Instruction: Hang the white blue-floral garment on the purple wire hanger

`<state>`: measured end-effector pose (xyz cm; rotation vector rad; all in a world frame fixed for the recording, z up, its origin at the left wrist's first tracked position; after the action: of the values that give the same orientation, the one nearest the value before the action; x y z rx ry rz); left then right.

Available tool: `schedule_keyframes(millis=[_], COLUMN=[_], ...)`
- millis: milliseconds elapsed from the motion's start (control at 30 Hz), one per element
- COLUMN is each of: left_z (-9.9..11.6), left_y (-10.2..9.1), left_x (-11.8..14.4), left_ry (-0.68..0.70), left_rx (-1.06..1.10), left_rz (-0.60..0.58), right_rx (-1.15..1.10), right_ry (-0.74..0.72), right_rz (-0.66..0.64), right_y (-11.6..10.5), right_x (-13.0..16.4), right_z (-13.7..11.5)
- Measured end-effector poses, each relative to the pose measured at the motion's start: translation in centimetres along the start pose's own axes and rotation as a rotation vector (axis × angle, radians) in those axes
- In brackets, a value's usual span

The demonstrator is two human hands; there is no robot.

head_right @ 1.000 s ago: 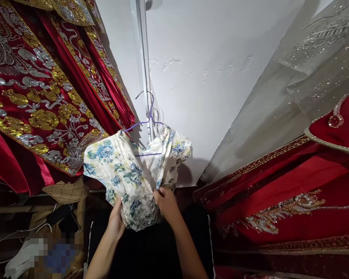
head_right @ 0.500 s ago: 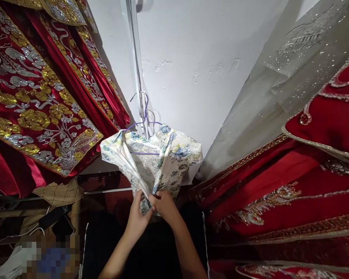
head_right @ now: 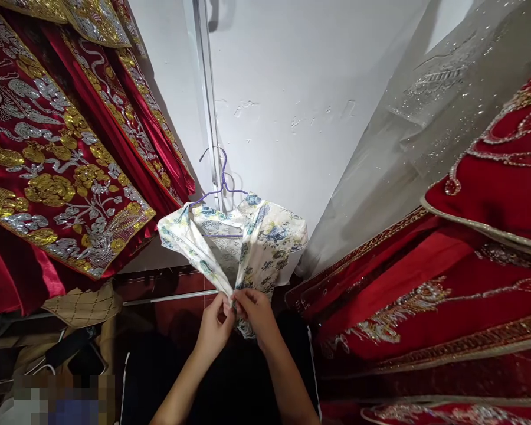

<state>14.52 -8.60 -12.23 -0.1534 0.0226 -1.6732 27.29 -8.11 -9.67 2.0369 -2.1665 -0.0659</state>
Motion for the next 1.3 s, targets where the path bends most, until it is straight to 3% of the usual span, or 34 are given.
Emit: schedule_keyframes(millis=[133, 300, 367, 433, 500, 567, 633, 700, 800, 900, 1000, 1100, 1200, 1233, 1300], left_z=[-0.8, -1.2, -1.2, -1.0, -0.1, 2.1, 5.8, 10.8, 17.4, 20.3, 20.7, 20.5, 18.4, 16.8, 12.6], left_y=[0.5, 1.7, 2.3, 2.5, 2.1, 0.9, -1.1, -3.3, -5.2, -5.2, -5.8, -9.0, -14.4, -16.0, -17.4], left_x=[0.0, -0.8, -1.1, -1.3, -1.5, -1.9, -2.5, -3.2, -4.4, -5.1, -4.7, -4.4, -6.1, -7.1, -9.2], left_ry=[0.055, 0.069, 0.073, 0.073, 0.076, 0.09, 0.146, 0.315, 0.526, 0.623, 0.663, 0.692, 0.597, 0.502, 0.152], left_rx=[-0.075, -0.067, -0.056, -0.043, -0.018, 0.017, 0.059, 0.102, -0.033, -0.247, -0.331, -0.206, 0.249, 0.476, 0.935], left_rz=[-0.03, -0.02, -0.021, -0.029, -0.047, -0.05, 0.002, 0.121, 0.192, 0.183, 0.267, 0.496, 0.632, 0.603, 0.442], right_rx=[-0.079, -0.066, -0.1, -0.105, -0.066, -0.033, -0.007, 0.025, 0.099, 0.184, 0.287, 0.305, 0.202, 0.181, 0.166], right_ry=[-0.082, -0.345, -0.416, -0.461, -0.483, -0.503, -0.536, -0.572, -0.624, -0.652, -0.61, -0.53, -0.491, -0.48, -0.458], right_rz=[0.049, 0.027, 0.033, 0.047, 0.045, 0.033, 0.028, 0.028, -0.027, -0.016, 0.087, 0.106, 0.053, 0.027, -0.037], right_y=[0.3, 2.2, 2.9, 3.4, 3.6, 3.6, 3.3, 3.2, 3.7, 4.1, 3.6, 2.8, 2.5, 2.6, 3.1], right_x=[-2.5, -6.5, -6.9, -6.5, -5.7, -4.9, -4.2, -3.6, -3.3, -4.2, -5.9, -6.8, -5.6, -5.0, -3.8], right_z=[-4.2, -13.4, -16.0, -17.1, -16.9, -16.3, -16.1, -16.6, -17.7, -16.8, -12.9, -8.3, -5.7, -5.4, -5.3])
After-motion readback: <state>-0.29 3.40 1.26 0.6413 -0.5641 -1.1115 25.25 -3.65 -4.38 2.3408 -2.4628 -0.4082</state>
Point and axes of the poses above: each hand's wrist, its own x-axis away from the middle knuckle, its own y-axis out of the palm, z = x × y, the point moved 4 cm from there along -x, towards the middle knuckle, and after that the axes turned 10 degrees about -y, right-handed, at the moved point
